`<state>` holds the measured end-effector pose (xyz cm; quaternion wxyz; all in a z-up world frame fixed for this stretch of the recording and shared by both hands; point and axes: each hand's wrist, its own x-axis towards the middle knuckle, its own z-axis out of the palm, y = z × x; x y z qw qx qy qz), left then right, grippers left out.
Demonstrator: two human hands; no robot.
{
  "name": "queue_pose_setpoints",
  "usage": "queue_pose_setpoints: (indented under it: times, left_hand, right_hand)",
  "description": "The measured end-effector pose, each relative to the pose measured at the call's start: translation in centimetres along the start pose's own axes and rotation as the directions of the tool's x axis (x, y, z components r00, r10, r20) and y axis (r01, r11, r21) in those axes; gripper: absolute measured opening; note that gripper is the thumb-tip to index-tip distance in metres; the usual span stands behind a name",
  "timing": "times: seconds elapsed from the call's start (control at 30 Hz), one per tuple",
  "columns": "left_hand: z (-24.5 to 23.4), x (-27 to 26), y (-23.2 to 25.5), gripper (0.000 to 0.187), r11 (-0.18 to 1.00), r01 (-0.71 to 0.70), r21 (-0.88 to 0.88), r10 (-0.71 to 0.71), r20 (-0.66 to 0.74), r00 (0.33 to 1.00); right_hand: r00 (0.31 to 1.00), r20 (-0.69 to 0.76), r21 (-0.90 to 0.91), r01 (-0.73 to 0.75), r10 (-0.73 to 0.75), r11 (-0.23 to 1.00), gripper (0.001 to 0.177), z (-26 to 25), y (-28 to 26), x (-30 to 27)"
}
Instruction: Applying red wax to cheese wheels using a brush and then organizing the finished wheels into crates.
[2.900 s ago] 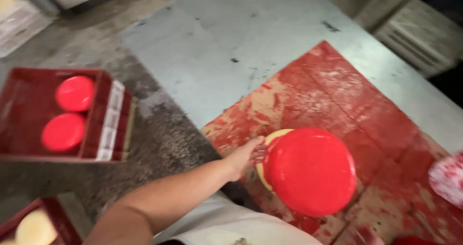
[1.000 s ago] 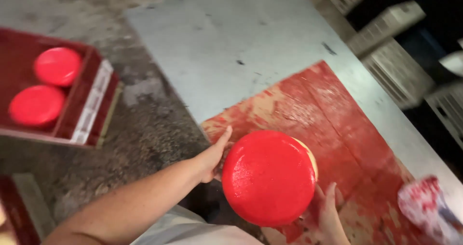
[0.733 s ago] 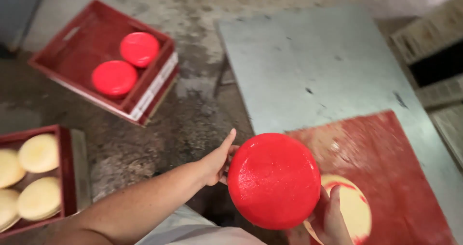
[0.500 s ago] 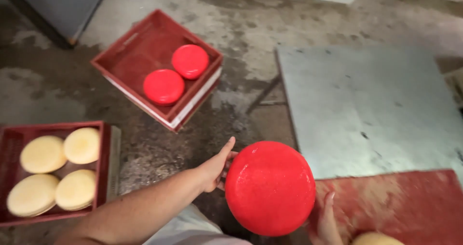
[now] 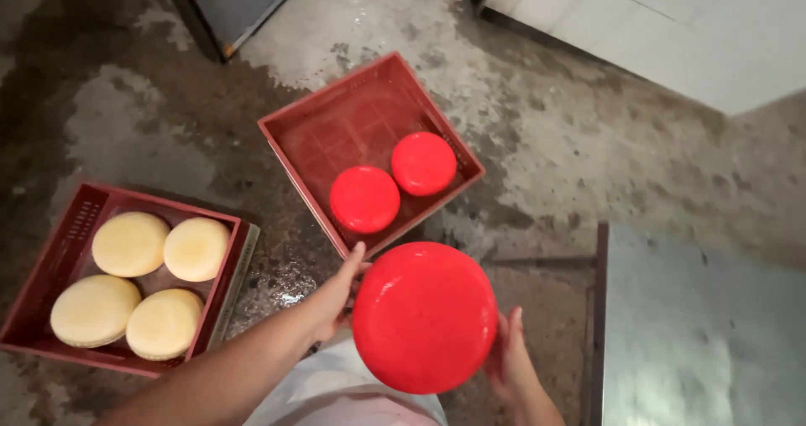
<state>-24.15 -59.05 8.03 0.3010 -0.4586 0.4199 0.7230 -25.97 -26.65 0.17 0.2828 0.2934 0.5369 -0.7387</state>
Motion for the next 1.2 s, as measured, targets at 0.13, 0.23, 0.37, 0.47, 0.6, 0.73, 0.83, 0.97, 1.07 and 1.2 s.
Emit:
queue_pose_setpoints:
  times: [0.13, 0.23, 0.37, 0.47, 0.6, 0.73, 0.83, 0.97, 1.07, 1.2]
  left_hand:
    - [-0.7, 3.3, 7.5, 0.071, 0.988, -0.06, -0.142, 0.053, -0.055, 0.997]
    - [-2.3, 8.8, 12.3, 0.078, 0.975, -0.06, -0.215, 0.033, -0.13, 0.991]
    - [-4.6, 14.4, 17.6, 0.072, 0.947, -0.069, -0.312, 0.011, -0.183, 0.983]
    - [-8.1, 23.3, 19.1, 0.069, 0.909, -0.088, -0.408, 0.0, -0.21, 0.978]
    - [-11.5, 29.6, 24.7, 0.058, 0.905, -0.106, -0.413, 0.006, -0.236, 0.972]
    - [-15.7, 40.4, 24.5, 0.057, 0.878, -0.119, -0.464, -0.014, -0.273, 0.962]
    - [-19.3, 48.6, 23.4, 0.061, 0.811, -0.179, -0.557, -0.004, -0.311, 0.95]
    - [-21.3, 53.3, 25.1, 0.062, 0.789, -0.191, -0.585, -0.068, -0.391, 0.918]
    - [-22.1, 54.1, 27.3, 0.061, 0.789, -0.17, -0.591, -0.115, -0.414, 0.903]
    - [-23.1, 56.5, 26.8, 0.056, 0.786, -0.163, -0.597, -0.154, -0.444, 0.883]
  right_hand:
    - [0.972, 0.235, -0.045, -0.012, 0.023, 0.999, 0.082, 6.5, -5.9, 9.7]
    - [0.954, 0.284, -0.08, -0.079, 0.099, 0.994, 0.085, 12.2, -9.9, 17.0]
    - [0.935, 0.263, -0.204, -0.188, 0.239, 0.961, 0.088, 17.6, -12.4, 26.0]
    - [0.938, 0.217, -0.24, -0.216, 0.269, 0.947, 0.084, 20.8, -11.6, 35.4]
    - [0.91, 0.073, -0.344, -0.362, 0.409, 0.867, 0.084, 29.1, -12.7, 42.9]
    - [0.874, 0.071, -0.539, -0.371, 0.48, 0.756, 0.079, 33.8, -10.4, 52.5]
    - [0.881, 0.148, -0.55, -0.304, 0.449, 0.778, 0.077, 36.9, -7.5, 59.9]
    - [0.873, 0.129, -0.533, -0.339, 0.471, 0.775, 0.062, 34.9, -1.9, 71.2]
    - [0.869, 0.088, -0.492, -0.387, 0.487, 0.78, 0.059, 33.2, 1.6, 77.2]
    - [0.862, 0.104, -0.469, -0.398, 0.497, 0.789, 0.055, 30.6, 4.9, 81.0]
